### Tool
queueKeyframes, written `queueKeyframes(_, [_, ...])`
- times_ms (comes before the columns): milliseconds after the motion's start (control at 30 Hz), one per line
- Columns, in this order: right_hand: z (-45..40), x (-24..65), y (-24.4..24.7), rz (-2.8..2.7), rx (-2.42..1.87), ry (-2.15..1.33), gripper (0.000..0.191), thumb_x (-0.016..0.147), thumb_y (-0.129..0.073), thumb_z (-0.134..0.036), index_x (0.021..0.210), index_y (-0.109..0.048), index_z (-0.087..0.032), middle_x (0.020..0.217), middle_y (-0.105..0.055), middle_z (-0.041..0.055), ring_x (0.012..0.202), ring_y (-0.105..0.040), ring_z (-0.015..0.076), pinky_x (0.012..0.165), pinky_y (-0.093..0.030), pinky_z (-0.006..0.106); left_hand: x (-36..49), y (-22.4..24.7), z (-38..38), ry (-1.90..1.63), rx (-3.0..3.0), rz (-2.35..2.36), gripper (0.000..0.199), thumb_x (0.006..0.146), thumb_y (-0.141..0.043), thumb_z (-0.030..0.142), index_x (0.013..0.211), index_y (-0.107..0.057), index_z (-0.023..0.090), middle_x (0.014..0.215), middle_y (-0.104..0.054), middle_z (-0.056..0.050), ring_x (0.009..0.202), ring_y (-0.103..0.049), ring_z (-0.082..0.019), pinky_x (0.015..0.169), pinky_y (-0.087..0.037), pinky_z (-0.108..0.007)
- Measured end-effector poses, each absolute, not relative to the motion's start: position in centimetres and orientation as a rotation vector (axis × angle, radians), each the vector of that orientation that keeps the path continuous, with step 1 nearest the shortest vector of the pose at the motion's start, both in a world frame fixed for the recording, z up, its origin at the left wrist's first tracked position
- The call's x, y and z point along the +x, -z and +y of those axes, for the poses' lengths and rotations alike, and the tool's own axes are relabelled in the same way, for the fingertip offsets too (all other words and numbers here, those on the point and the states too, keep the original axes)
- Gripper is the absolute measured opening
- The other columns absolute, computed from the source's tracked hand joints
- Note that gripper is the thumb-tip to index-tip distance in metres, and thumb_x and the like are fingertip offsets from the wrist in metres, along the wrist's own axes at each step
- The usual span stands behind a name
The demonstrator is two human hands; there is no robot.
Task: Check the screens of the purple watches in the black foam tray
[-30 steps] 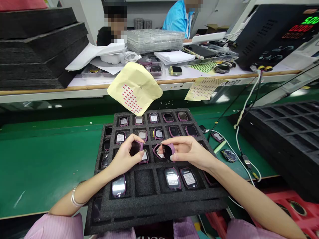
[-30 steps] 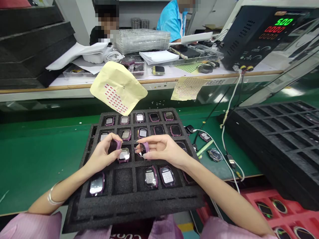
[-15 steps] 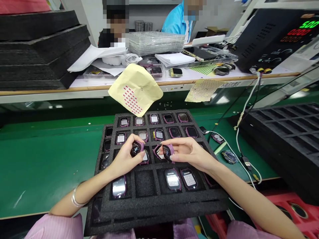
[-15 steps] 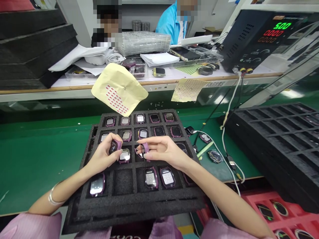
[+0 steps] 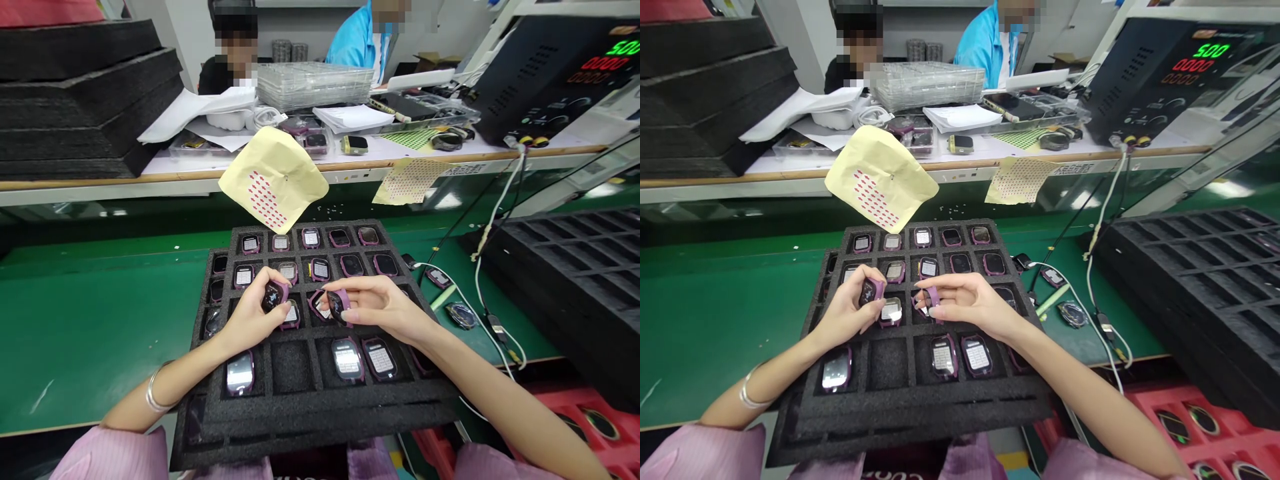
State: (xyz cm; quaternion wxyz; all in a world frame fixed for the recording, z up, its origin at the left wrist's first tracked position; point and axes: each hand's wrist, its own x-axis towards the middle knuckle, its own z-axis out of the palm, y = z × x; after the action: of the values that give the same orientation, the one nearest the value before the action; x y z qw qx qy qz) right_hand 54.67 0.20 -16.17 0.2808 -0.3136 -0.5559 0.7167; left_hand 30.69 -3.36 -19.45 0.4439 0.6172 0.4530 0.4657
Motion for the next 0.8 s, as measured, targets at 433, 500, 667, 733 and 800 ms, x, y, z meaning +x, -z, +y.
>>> queueKeyframes(433, [0.28, 54.78, 16.45, -1.559, -0.835, -1.892, 0.039, 0.072, -0.079, -0.019, 0.110, -0.070, -0.015, 0.107, -0.071, 0.0115, 0.100, -0.067, 0.0236, 0.093, -0.051, 0.036, 30.70, 19.40, -3.34, -1.176, 1.587, 1.104, 0.021, 0.072, -0.054, 0.006, 0.087, -0.049, 0.019, 0.083, -0.049, 0.001, 0.074, -0.049, -0.012, 0.068, -0.039, -0.025])
queueKeyframes(500, [0.22, 54.80, 16.43, -1.560, -0.844, -1.891, 0.041, 0.072, -0.079, -0.020, 0.112, -0.069, -0.015, 0.107, -0.071, 0.0121, 0.101, -0.067, 0.0245, 0.094, -0.050, 0.037, 30.72, 19.32, -3.37, -1.174, 1.590, 1.105, 0.021, 0.073, -0.054, 0.007, 0.088, -0.048, 0.020, 0.084, -0.049, 0.001, 0.074, -0.049, -0.013, 0.067, -0.039, -0.025])
queueKeyframes(667, [0.11, 54.80, 16.19, -1.543, -0.856, -1.876, 0.040, 0.073, -0.079, -0.021, 0.112, -0.069, -0.017, 0.105, -0.072, 0.0108, 0.101, -0.067, 0.0240, 0.091, -0.051, 0.035, 30.76, 19.28, -3.43, -1.169, 1.606, 1.110, 0.022, 0.073, -0.054, 0.008, 0.090, -0.047, 0.020, 0.086, -0.048, 0.000, 0.076, -0.049, -0.013, 0.069, -0.039, -0.026])
queueKeyframes(733, [0.12, 54.77, 16.11, -1.542, -0.897, -1.845, 0.039, 0.072, -0.079, -0.022, 0.109, -0.070, -0.017, 0.103, -0.072, 0.0104, 0.099, -0.068, 0.0243, 0.088, -0.052, 0.034, 30.72, 19.36, -3.35, -1.167, 1.642, 1.113, 0.023, 0.071, -0.052, 0.004, 0.087, -0.046, 0.020, 0.083, -0.047, 0.001, 0.080, -0.048, -0.014, 0.074, -0.038, -0.027])
queueKeyframes(800, [0.16, 54.76, 16.07, -1.552, -0.919, -1.825, 0.041, 0.072, -0.079, -0.024, 0.111, -0.069, -0.017, 0.102, -0.072, 0.0107, 0.098, -0.068, 0.0250, 0.087, -0.053, 0.035, 30.68, 19.46, -3.23, -1.172, 1.641, 1.116, 0.024, 0.071, -0.052, 0.004, 0.088, -0.046, 0.020, 0.084, -0.047, 0.000, 0.081, -0.047, -0.015, 0.074, -0.038, -0.028])
